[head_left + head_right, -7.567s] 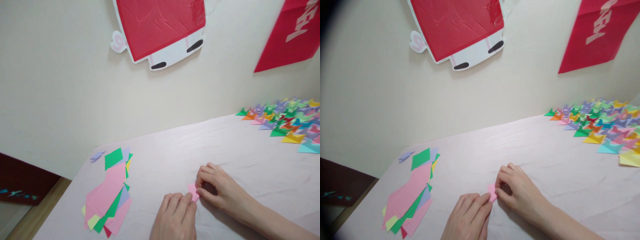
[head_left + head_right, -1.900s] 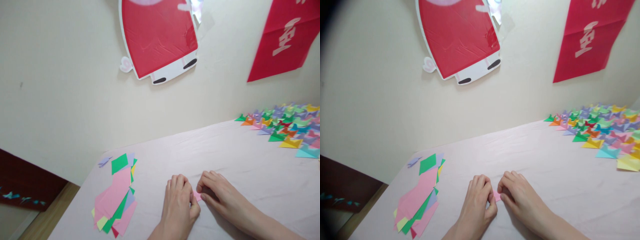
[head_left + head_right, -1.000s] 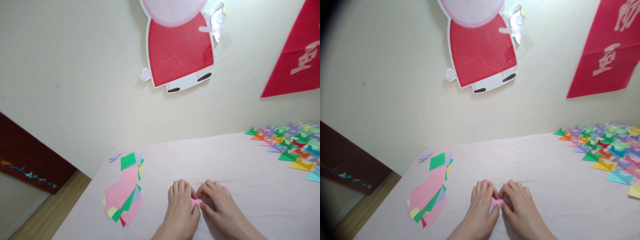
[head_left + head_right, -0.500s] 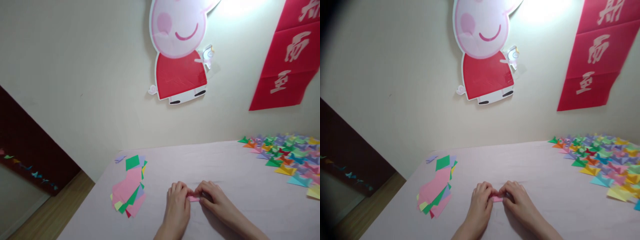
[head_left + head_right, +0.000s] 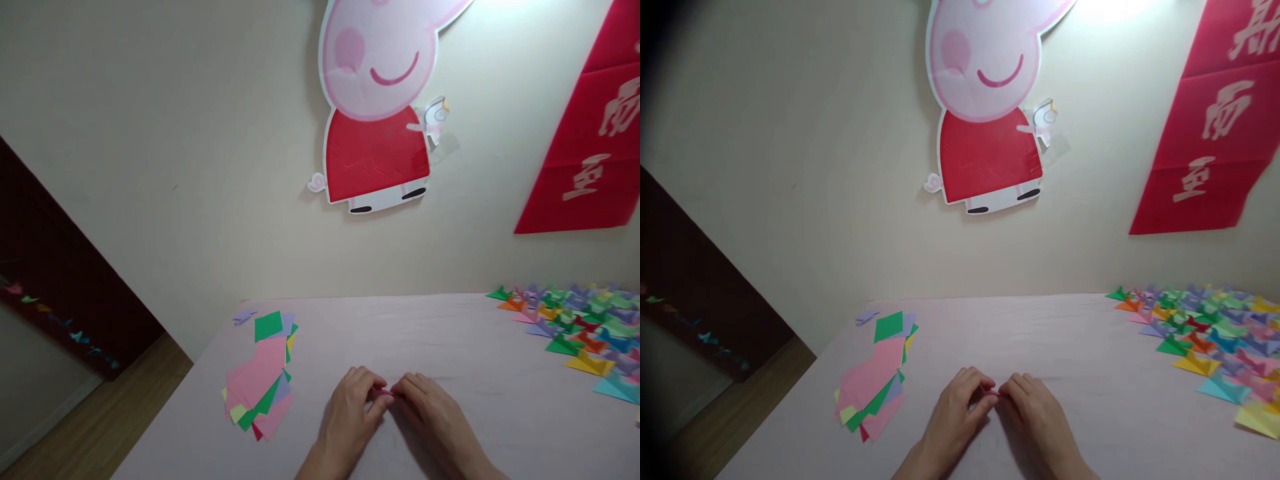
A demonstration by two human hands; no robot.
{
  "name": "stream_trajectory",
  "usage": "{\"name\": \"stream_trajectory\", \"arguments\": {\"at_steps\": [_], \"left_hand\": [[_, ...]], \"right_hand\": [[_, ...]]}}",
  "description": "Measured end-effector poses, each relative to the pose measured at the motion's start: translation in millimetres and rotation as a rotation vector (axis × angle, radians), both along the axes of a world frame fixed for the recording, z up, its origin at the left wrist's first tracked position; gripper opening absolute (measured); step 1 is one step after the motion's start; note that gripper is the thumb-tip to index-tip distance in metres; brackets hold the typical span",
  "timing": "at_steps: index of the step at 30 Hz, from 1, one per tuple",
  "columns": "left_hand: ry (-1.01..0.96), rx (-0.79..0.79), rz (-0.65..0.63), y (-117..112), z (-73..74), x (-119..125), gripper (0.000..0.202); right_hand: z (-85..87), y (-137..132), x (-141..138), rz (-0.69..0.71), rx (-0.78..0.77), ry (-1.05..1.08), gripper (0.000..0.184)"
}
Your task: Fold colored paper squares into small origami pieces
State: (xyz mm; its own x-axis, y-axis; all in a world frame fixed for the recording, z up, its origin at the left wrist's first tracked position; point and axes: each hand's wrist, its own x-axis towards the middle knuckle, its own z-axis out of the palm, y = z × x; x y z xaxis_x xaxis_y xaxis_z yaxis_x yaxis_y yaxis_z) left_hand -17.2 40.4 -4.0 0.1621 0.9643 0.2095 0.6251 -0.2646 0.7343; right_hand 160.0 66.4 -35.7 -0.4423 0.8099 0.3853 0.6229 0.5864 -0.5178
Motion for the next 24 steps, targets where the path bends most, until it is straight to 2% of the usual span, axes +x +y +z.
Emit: {"name": "stream_trajectory", "arguments": {"at_steps": [4,6,11,17,24], "left_hand": [[-0.102,-0.016,0.026,3.2,-2.0,1.3,0.011],[-0.141,-0.010,0.016,2.8,-3.3,1.4,0.014],[-0.160,-0.007,-0.040,2.1,-5.4,0.1,0.017],[-0.112,0.041,-0.079,3.1,-8.4,-0.3,0.016],[-0.078,0.034,0.010,-1.6,0.6,0.4,0.017]], "right_hand": [[10.7,-1.7,0.8,-0.002,-0.240,0.124,0.032],[15.9,-2.8,-0.7,0.015,-0.292,0.163,0.032],[17.0,-2.3,-3.1,0.095,-0.276,0.166,0.030],[16.1,-1.3,0.4,0.080,-0.341,0.210,0.037],[24.1,-3.4,-0.2,0.140,-0.331,0.206,0.038]]}}
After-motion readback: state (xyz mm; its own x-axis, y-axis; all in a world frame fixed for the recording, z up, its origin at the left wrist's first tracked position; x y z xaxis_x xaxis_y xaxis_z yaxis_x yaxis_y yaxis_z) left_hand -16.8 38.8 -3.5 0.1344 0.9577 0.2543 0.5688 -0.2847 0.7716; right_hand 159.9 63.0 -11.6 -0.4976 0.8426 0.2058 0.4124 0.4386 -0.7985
